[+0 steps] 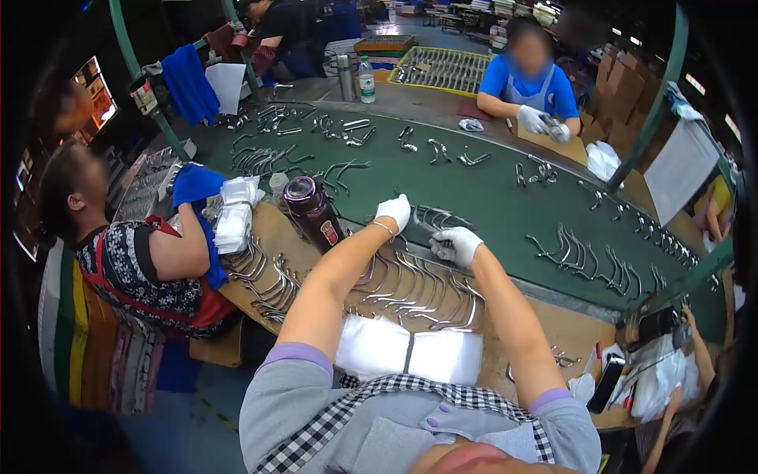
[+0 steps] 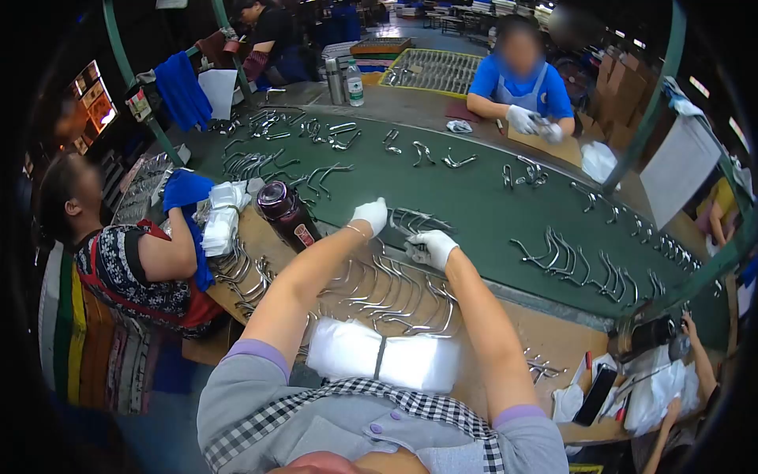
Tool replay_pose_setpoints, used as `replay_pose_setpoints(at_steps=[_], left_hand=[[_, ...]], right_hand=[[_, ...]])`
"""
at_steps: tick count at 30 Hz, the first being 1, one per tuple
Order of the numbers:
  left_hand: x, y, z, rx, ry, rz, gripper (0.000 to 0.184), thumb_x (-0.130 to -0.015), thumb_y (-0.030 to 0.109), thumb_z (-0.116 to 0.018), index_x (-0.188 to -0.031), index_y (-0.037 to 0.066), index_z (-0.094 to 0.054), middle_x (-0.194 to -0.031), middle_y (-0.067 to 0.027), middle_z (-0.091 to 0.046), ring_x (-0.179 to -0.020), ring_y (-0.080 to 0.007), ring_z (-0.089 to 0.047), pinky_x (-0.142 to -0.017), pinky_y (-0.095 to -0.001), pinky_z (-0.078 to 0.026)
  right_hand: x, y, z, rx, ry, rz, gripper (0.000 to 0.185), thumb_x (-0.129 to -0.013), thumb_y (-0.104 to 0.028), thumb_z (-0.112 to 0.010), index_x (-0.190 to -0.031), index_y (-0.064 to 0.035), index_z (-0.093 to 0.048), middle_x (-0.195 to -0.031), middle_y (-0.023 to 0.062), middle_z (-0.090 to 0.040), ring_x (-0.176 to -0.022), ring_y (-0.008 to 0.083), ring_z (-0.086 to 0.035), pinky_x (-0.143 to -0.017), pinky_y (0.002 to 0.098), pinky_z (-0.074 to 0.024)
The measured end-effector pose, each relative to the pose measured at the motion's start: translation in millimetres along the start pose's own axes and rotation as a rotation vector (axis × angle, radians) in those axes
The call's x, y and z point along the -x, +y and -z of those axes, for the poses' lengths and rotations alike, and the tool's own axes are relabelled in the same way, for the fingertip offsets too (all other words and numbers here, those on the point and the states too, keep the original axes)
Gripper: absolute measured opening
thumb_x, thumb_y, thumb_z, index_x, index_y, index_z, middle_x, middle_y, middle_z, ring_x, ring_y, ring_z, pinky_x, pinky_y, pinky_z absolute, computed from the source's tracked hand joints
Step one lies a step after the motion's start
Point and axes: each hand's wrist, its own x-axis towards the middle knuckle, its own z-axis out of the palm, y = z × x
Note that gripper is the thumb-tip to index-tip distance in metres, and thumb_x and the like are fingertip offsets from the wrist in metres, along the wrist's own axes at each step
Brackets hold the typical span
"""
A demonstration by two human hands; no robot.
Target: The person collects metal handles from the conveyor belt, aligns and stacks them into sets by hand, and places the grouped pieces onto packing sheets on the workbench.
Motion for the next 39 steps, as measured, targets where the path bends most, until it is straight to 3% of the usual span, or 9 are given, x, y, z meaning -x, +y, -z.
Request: replay_pose_setpoints(at_steps=[3,6,15,19,23,28,31,34,39], left_hand=[[-2,27,19,0.209,0.0,0.099,0.021,-0.086,0.01,-0.045,-0.097,-0.001,-0.059,-0.094,-0.0259,-0.065,-0.085,-0.0346,-0.067,-0.073,-0.0442,-0.053],[-2,53,16,1.63,-0.322,0.394,0.015,-0.086,0.008,-0.052,-0.095,-0.002,-0.059,-0.083,-0.0149,-0.064,-0.079,-0.026,-0.066,-0.06,-0.0385,-0.054],[123,178,14,2.146,-0.901,0.192,0.019,-0.093,0.013,-0.044,-0.102,0.0,-0.056,-0.097,-0.013,-0.064,-0.083,-0.0205,-0.063,-0.082,-0.039,-0.051],[156,205,13,2.079,-0.982,0.226,0.022,-0.095,0.018,-0.045,-0.101,0.0,-0.056,-0.095,-0.0134,-0.065,-0.082,-0.0209,-0.063,-0.078,-0.036,-0.052],[175,203,-8,1.615,-1.16,0.127,0.025,-0.095,0.019,-0.048,-0.094,-0.002,-0.06,-0.078,-0.012,-0.066,-0.06,-0.0224,-0.064,-0.048,-0.0373,-0.051],[197,216,10,1.67,-1.127,0.23,0.037,-0.096,0.024,-0.037,-0.101,-0.007,-0.055,-0.078,-0.0213,-0.065,-0.043,-0.0286,-0.058,-0.038,-0.039,-0.047],[198,214,-4,1.854,-1.137,0.29,0.042,-0.096,0.027,-0.036,-0.118,-0.006,-0.049,-0.103,-0.0206,-0.064,-0.074,-0.0271,-0.066,-0.058,-0.0359,-0.056],[194,203,-10,1.835,-1.244,0.027,0.051,-0.097,0.037,-0.033,-0.127,-0.002,-0.044,-0.12,-0.0179,-0.057,-0.109,-0.0264,-0.058,-0.096,-0.0414,-0.044],[193,203,-18,1.879,-1.265,0.035,0.067,-0.096,0.053,-0.03,-0.134,-0.002,-0.035,-0.129,-0.0173,-0.051,-0.116,-0.0273,-0.054,-0.101,-0.0415,-0.041]], right_hand=[[44,5,11,-0.15,-0.188,0.274,0.023,-0.084,0.0,-0.056,-0.107,0.0015,-0.055,-0.093,0.0137,-0.064,-0.074,0.0205,-0.061,-0.063,0.0301,-0.0507],[93,9,18,-0.167,-0.075,0.453,0.027,-0.082,0.001,-0.057,-0.11,0.0023,-0.055,-0.098,0.0145,-0.065,-0.078,0.0197,-0.062,-0.068,0.0302,-0.0506],[207,79,32,0.276,0.416,0.751,0.034,-0.082,0.006,-0.054,-0.115,0.0028,-0.057,-0.099,0.006,-0.065,-0.085,0.0121,-0.061,-0.074,0.0276,-0.0505],[226,117,40,0.284,0.598,0.646,0.024,-0.079,-0.001,-0.062,-0.103,0.0023,-0.064,-0.089,0.0021,-0.067,-0.076,0.0087,-0.057,-0.067,0.0233,-0.0461],[237,148,61,0.588,0.713,0.515,0.023,-0.077,-0.018,-0.068,-0.092,-0.0006,-0.069,-0.07,0.0071,-0.066,-0.062,0.0091,-0.058,-0.059,0.0271,-0.0469],[242,165,72,0.701,0.77,0.468,0.036,-0.075,-0.031,-0.069,-0.099,-0.0045,-0.068,-0.085,0.0164,-0.068,-0.075,0.0238,-0.066,-0.071,0.0316,-0.0498],[254,161,62,0.683,0.743,0.39,0.031,-0.076,-0.021,-0.071,-0.102,-0.0046,-0.068,-0.085,0.0121,-0.07,-0.075,0.0172,-0.065,-0.073,0.0289,-0.0496],[252,168,72,0.628,0.721,0.402,0.028,-0.076,-0.011,-0.071,-0.102,-0.0019,-0.068,-0.085,0.0072,-0.07,-0.074,0.0103,-0.061,-0.071,0.0255,-0.0491],[255,166,70,0.502,0.659,0.366,0.026,-0.077,-0.006,-0.071,-0.101,0.0011,-0.068,-0.088,0.0042,-0.07,-0.076,0.0066,-0.058,-0.073,0.0235,-0.0485]])
